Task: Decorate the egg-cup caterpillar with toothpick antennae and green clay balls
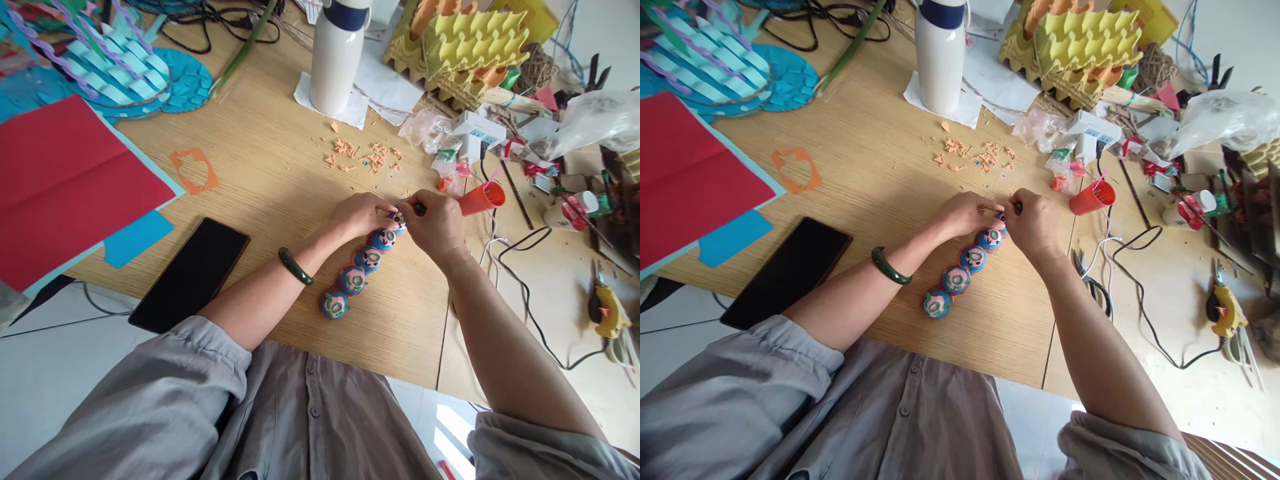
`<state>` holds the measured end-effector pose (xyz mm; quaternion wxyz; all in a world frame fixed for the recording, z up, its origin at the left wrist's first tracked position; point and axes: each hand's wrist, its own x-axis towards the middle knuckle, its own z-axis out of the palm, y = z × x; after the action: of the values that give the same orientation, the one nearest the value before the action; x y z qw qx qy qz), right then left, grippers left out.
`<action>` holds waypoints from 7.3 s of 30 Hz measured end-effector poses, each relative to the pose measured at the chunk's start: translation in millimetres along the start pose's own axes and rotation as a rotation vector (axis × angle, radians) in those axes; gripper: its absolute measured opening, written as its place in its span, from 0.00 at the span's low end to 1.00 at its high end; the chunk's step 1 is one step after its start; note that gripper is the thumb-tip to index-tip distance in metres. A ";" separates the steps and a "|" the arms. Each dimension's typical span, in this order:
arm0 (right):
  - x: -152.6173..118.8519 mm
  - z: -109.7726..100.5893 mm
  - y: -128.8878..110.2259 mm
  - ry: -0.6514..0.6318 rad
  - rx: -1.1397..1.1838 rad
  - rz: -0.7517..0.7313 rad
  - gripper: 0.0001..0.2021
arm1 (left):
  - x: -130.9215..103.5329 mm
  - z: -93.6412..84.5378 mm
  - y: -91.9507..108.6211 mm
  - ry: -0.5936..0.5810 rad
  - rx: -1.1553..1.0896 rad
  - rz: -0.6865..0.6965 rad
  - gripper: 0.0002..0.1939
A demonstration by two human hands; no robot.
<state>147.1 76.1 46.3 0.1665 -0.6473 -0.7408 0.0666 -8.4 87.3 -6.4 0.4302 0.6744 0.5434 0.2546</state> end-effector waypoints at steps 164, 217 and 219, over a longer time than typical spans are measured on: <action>-77.3 33.0 -6.8 0.160 0.910 0.335 0.12 | -43.8 -9.0 -21.1 -0.062 -0.558 0.077 0.21; -72.7 6.4 -53.6 -0.151 0.932 0.259 0.12 | -97.3 -8.6 3.4 0.144 -1.124 -0.065 0.18; -73.2 6.0 -53.8 -0.136 0.875 0.233 0.12 | -96.9 -8.3 3.5 0.166 -1.103 -0.055 0.18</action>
<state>102.4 -3.2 45.9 0.3667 -0.5894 -0.5744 0.4339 -40.4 -2.6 12.8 0.6815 0.3126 0.3793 0.5422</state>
